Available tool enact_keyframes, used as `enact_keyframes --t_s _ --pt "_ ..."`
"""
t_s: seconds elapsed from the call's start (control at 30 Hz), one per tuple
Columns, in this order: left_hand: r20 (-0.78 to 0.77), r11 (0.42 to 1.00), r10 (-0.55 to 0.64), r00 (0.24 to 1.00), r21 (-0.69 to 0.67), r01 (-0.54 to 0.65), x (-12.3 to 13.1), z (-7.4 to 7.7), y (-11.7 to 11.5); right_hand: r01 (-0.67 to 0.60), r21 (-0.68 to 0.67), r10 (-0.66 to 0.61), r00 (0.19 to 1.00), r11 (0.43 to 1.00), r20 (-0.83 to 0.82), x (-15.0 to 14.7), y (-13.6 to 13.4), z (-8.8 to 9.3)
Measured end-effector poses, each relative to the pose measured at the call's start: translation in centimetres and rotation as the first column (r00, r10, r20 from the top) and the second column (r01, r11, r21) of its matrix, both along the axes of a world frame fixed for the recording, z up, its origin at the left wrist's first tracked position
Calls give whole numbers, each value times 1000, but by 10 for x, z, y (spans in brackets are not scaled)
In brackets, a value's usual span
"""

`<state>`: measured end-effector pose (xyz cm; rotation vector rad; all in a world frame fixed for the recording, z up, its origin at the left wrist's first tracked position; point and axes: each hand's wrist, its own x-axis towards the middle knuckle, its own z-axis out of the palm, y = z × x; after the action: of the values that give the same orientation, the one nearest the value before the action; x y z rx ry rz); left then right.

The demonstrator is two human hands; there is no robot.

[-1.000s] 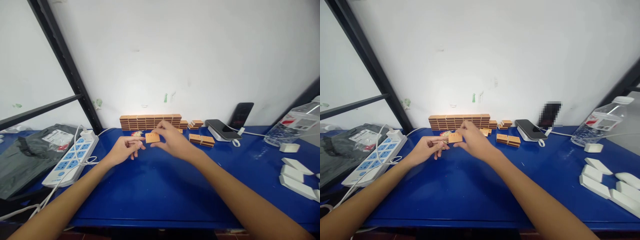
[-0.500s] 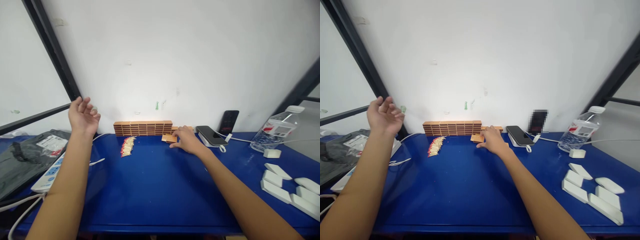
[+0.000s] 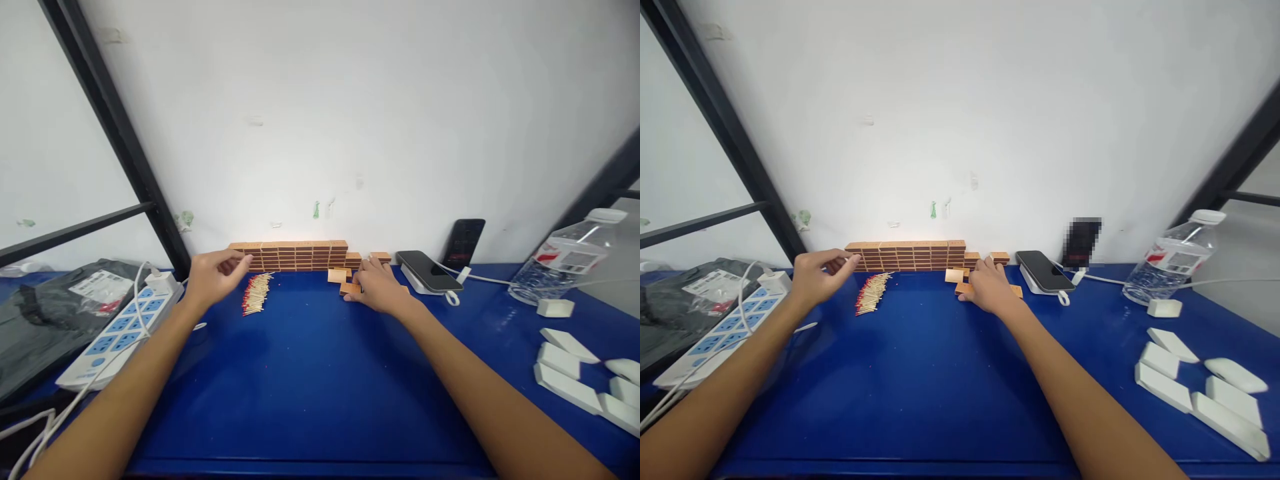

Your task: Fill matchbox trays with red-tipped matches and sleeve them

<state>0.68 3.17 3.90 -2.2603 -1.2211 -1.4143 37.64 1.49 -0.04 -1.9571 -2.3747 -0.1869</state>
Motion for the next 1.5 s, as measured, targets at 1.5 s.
enact_keyframes --t_s 1.5 --pt "-313 943 -257 914 -287 167 17 -38 -3 744 256 -649 666 617 -368 191 -221 -67"
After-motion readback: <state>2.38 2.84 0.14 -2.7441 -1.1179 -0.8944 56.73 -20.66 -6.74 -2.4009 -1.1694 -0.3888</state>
